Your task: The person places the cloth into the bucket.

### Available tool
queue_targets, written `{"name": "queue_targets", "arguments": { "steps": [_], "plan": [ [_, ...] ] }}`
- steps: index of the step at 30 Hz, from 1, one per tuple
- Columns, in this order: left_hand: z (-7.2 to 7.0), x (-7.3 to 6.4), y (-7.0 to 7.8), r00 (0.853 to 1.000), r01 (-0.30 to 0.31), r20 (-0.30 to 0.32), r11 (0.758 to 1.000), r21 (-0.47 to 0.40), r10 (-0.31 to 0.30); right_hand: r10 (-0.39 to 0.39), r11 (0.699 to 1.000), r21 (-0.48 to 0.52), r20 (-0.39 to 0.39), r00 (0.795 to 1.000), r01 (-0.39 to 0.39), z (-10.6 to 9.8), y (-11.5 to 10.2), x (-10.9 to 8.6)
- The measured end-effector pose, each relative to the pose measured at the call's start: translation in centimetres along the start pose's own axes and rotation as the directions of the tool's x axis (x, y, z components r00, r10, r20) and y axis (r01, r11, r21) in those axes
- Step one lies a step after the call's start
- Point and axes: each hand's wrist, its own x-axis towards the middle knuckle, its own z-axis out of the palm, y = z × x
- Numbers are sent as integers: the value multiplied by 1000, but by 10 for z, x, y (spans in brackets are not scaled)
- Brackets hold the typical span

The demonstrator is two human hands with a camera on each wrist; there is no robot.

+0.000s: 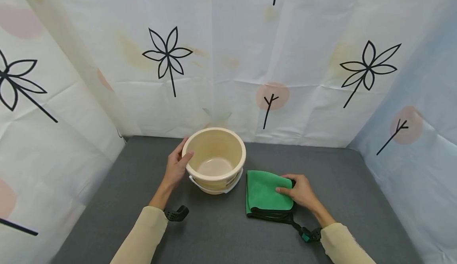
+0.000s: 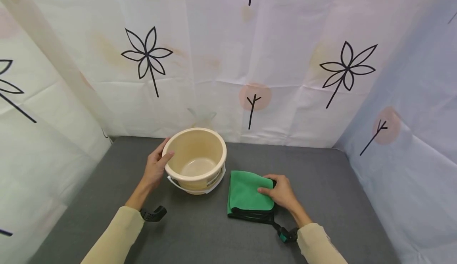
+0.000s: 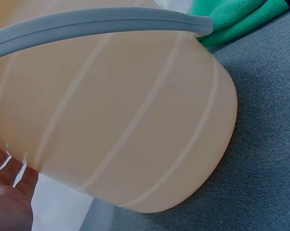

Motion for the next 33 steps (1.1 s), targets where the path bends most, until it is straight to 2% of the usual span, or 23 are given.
{"name": "queue_targets", "arguments": {
  "steps": [3, 6, 14, 22, 28, 30, 33],
  "plan": [
    [0, 0, -1, 1000, 2, -4, 1000, 0, -2, 7, 994, 107, 7, 1000, -7, -7, -10, -2],
    [0, 0, -1, 1000, 0, -7, 1000, 10, 0, -10, 986, 164, -5, 1000, 11, -16, -24, -4],
    [0, -1, -1, 1000, -9, -18, 999, 32, 10, -82, 965, 239, -103, 991, 105, -46, -67, 0],
    [0, 0, 0, 1000, -7, -16, 999, 40, 8, -123, 946, 267, -224, 967, 183, -71, -119, 20],
    [-1, 0, -1, 1000, -9, -15, 999, 47, 10, -150, 933, 285, -250, 957, 220, -75, -160, 43],
    [-1, 0, 0, 1000, -7, -13, 999, 52, 8, -161, 928, 292, -246, 956, 231, -72, -171, 51],
    [0, 0, 0, 1000, -3, -15, 998, 62, 4, -202, 906, 325, -235, 951, 272, -63, -186, 63]
  ]
}}
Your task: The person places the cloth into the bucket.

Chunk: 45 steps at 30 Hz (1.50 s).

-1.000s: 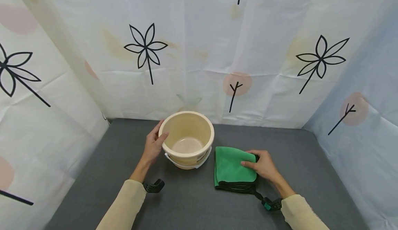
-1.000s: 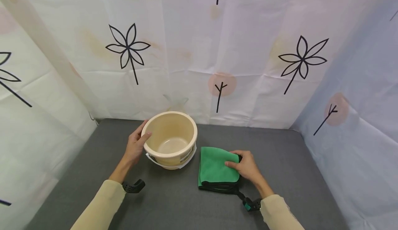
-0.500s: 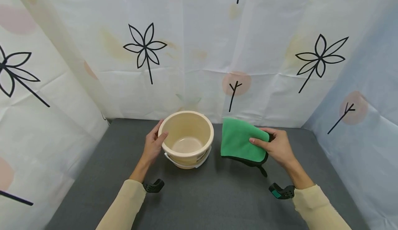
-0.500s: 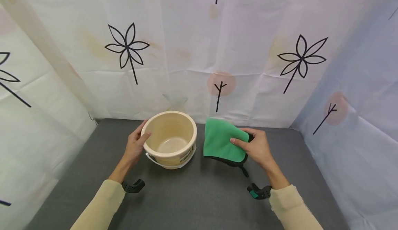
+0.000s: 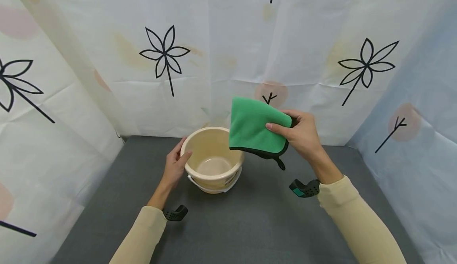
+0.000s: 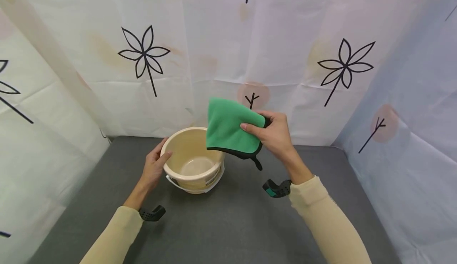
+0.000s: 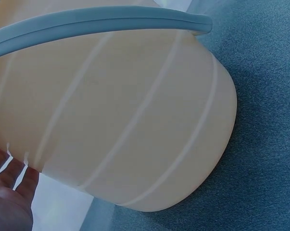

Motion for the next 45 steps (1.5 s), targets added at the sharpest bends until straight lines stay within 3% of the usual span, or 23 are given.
{"name": "queue_targets", "arguments": {
  "steps": [6, 14, 19, 34, 45],
  "plan": [
    [-2, -1, -1, 1000, 9, -2, 1000, 6, -9, -62, 996, 75, 81, 995, 56, 41, 6, 21],
    [-3, -2, -1, 1000, 1, -1, 999, 50, -1, 28, 1000, -7, 124, 992, -27, 99, 46, 27],
    [-3, -3, -1, 1000, 7, -3, 998, 59, -7, 71, 995, -77, 156, 985, -60, 120, 64, 22],
    [-1, -3, 0, 1000, -4, -5, 999, 51, 4, 157, 987, -58, 179, 971, -149, 119, 70, 19],
    [1, -3, 1, 1000, -10, -9, 1000, 15, 10, 129, 991, -4, 173, 976, -130, 110, 70, 15]
  ]
}}
